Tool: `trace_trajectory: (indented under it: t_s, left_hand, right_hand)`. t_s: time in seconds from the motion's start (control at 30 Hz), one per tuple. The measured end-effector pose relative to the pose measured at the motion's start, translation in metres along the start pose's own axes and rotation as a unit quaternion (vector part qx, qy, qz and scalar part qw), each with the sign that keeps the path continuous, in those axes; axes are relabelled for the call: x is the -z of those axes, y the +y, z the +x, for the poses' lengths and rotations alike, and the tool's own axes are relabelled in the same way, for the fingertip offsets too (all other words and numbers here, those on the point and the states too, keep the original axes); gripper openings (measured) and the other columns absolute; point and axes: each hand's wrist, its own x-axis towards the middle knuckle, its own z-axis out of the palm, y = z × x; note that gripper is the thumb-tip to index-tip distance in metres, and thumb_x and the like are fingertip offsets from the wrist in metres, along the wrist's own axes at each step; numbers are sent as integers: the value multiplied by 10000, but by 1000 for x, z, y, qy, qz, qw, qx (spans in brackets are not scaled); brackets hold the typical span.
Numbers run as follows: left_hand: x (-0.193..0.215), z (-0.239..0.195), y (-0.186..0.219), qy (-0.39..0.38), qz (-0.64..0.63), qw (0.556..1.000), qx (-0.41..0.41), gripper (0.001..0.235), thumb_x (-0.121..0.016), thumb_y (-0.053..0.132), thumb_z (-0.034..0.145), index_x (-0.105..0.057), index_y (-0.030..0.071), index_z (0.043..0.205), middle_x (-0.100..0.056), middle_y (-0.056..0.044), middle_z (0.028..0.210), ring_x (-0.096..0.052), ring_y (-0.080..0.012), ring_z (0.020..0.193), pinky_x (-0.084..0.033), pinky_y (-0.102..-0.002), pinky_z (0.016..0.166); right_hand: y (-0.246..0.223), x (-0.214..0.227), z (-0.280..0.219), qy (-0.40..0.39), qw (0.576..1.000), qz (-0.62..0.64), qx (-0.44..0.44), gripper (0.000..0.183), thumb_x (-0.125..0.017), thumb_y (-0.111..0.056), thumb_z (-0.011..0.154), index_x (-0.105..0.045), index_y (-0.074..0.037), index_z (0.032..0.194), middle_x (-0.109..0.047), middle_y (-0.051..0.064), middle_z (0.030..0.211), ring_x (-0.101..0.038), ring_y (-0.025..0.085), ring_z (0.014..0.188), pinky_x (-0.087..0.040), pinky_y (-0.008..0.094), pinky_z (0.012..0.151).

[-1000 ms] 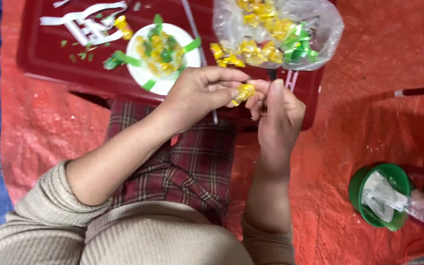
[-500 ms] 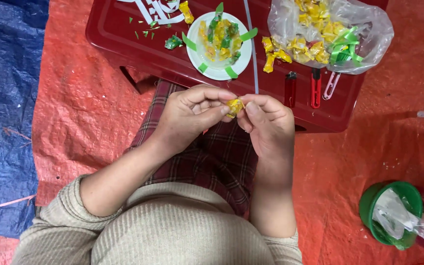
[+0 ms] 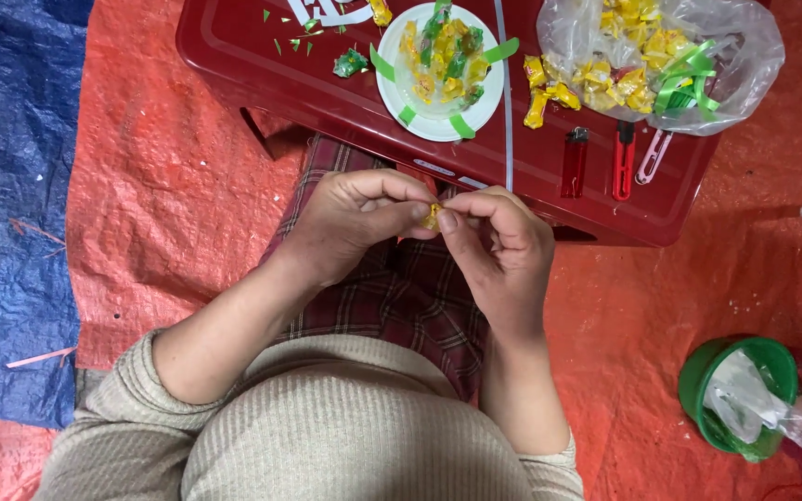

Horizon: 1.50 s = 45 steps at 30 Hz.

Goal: Manually assembling small components onto a base using plastic strips and a lighter for heat-bonding.

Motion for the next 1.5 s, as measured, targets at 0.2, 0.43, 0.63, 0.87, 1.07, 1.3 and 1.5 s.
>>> trace_trajectory:
  t_s: [0.2,0.43,0.63,0.87,1.07,1.3,1.5]
  left_hand:
    - [-1,2,1,-1,76,996,-46,113,-760,-81,880,-742,-76,991,-716,-178,961,-754,-205,872,-676,-360,790]
    - [5,9,7,-10,117,990,-76,100,-737,-66,912,-717,-56,1010,-703,-145,945,-744,-170,826,-672,-316,748]
    - [-1,9,10,-1,27,997,-75,270,-688,-78,945,-617,-77,1206,-671,-147,935,-715,-146,848,-688,-345,793]
    - [-1,6,14,-19,115,985,-130,197,-704,-105,935,-695,-81,1130,-665,-141,973,-733,-179,909,-687,-354,813]
    - [-8,0,30,-10,268,943,-199,188,-786,-110,866,-748,-25,1029,-686,-114,910,-749,-197,803,-668,-307,711]
    - [-4,-10,33,16,452,848,-278,131,-813,-1,872,-738,107,878,-706,-16,850,-674,-175,713,-587,-272,638]
    - [6,-27,25,1,412,877,-247,158,-780,-47,851,-717,96,881,-689,-53,836,-672,-219,715,-589,-326,648]
  right_hand:
    - [11,-12,-5,57,948,-268,164,68,-777,-16,902,-718,-41,924,-627,45,738,-565,158,568,-519,251,511]
    - [10,-15,-5,30,996,-55,66,112,-625,-12,1020,-719,49,1017,-670,134,786,-567,157,581,-522,301,567]
    - [14,-2,-6,-20,996,81,-42,211,-608,-34,1032,-690,110,1164,-669,180,852,-606,156,651,-546,308,663]
    - [6,0,-1,-33,999,17,-30,144,-671,-19,1002,-726,98,1066,-683,178,810,-633,173,652,-535,300,621]
    - [0,-4,-1,-44,998,-51,9,94,-664,-7,1000,-723,65,1006,-663,146,784,-626,214,647,-533,322,607]
    - [6,-15,-10,-42,975,-188,114,115,-671,70,922,-682,-12,1002,-647,103,812,-640,263,650,-555,354,611]
    - [12,-15,-23,-103,993,-47,30,54,-693,30,940,-713,13,988,-682,135,786,-691,302,675,-543,363,610]
